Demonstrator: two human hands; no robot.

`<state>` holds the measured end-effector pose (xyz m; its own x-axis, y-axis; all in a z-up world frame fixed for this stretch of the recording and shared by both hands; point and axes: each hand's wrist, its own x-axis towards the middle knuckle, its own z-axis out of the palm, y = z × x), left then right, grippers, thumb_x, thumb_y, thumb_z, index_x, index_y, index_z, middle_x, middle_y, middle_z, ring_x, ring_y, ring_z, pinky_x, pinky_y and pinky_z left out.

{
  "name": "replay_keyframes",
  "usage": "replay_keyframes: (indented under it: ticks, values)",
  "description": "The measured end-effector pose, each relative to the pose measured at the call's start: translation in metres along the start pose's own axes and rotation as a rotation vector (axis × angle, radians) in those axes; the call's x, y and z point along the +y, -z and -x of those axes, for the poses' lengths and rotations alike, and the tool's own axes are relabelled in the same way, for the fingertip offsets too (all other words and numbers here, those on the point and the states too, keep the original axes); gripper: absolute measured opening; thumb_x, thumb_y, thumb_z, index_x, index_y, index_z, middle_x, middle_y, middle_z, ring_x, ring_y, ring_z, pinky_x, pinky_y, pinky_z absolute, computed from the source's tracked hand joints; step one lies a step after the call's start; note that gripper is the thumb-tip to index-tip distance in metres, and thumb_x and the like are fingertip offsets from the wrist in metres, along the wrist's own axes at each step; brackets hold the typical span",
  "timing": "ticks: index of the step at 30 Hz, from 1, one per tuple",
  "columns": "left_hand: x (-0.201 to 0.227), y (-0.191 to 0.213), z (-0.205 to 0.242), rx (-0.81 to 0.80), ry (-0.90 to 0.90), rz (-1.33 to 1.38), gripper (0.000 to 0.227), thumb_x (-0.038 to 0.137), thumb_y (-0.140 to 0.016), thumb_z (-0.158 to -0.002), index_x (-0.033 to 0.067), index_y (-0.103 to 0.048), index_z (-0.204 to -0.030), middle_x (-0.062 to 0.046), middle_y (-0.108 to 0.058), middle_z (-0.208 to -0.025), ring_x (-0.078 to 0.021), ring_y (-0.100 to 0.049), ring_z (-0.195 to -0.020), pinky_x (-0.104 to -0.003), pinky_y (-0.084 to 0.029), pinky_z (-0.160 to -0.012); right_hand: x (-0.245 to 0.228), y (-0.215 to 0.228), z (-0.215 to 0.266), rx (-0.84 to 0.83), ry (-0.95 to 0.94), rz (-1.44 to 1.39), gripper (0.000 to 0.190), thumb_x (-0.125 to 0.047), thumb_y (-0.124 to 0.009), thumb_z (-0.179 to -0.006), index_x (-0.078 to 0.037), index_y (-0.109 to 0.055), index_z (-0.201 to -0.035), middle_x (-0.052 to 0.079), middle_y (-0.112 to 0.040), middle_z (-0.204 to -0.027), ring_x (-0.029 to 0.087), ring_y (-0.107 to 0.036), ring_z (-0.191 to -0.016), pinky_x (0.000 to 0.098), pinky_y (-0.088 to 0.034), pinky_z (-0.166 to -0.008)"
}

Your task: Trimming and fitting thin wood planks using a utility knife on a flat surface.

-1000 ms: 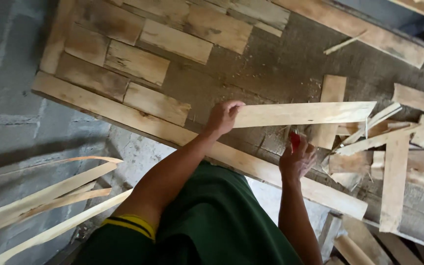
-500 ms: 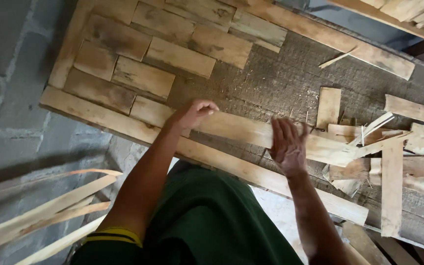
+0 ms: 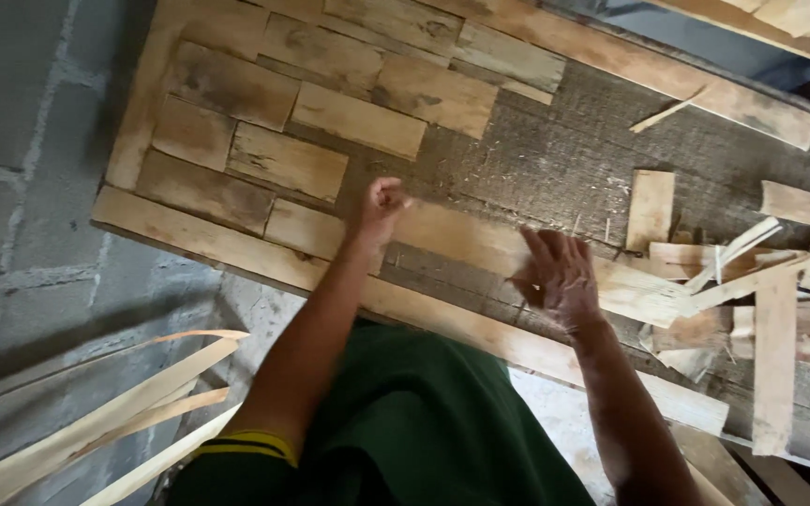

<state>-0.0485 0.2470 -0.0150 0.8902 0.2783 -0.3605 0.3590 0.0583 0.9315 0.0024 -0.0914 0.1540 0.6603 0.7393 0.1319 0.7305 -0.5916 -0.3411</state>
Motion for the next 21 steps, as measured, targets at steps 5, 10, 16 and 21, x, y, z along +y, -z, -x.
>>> replay_keyframes:
  ticks: [5, 10, 16, 21]
  values:
    - [0.013, -0.01, 0.013, 0.14, -0.018, -0.049, 0.053, 0.041, -0.073, -0.092, 0.0074, -0.063, -0.132, -0.009, -0.073, -0.112, -0.0213, -0.069, -0.105, -0.038, -0.055, -0.091, 0.001, -0.013, -0.009, 0.047, 0.002, -0.084, 0.087, -0.029, -0.087, -0.071, -0.012, -0.051, -0.148, 0.015, -0.059, -0.127, 0.034, -0.059, -0.117, 0.0542, -0.043, -0.105]
    - [0.017, -0.002, 0.012, 0.05, 0.083, -0.031, 0.048, 0.036, -0.072, -0.091, 0.0063, -0.067, -0.129, -0.012, -0.073, -0.118, -0.024, -0.069, -0.107, -0.04, -0.055, -0.091, 0.0, -0.012, -0.017, -0.069, -0.071, -0.079, 0.093, -0.025, -0.088, -0.062, -0.012, -0.052, -0.147, 0.017, -0.06, -0.127, 0.036, -0.058, -0.118, 0.055, -0.043, -0.104]
    - [0.028, -0.008, 0.003, 0.085, 0.109, 0.021, 0.046, 0.029, -0.072, -0.092, 0.0083, -0.064, -0.132, -0.014, -0.072, -0.121, -0.0237, -0.071, -0.103, -0.041, -0.061, -0.087, 0.025, -0.036, -0.026, -0.134, -0.065, 0.02, 0.084, -0.025, -0.089, -0.068, -0.009, -0.053, -0.142, 0.019, -0.057, -0.135, 0.035, -0.056, -0.122, 0.0531, -0.043, -0.112]
    - [0.077, -0.006, -0.008, 0.176, 0.077, -0.145, 0.039, 0.023, -0.061, -0.099, 0.0105, -0.06, -0.136, -0.015, -0.07, -0.124, -0.0303, -0.07, -0.103, -0.045, -0.06, -0.087, 0.049, -0.023, -0.06, -0.252, -0.271, 0.061, 0.083, -0.021, -0.089, -0.073, -0.01, -0.054, -0.147, 0.019, -0.053, -0.144, 0.037, -0.054, -0.125, 0.0517, -0.044, -0.111]
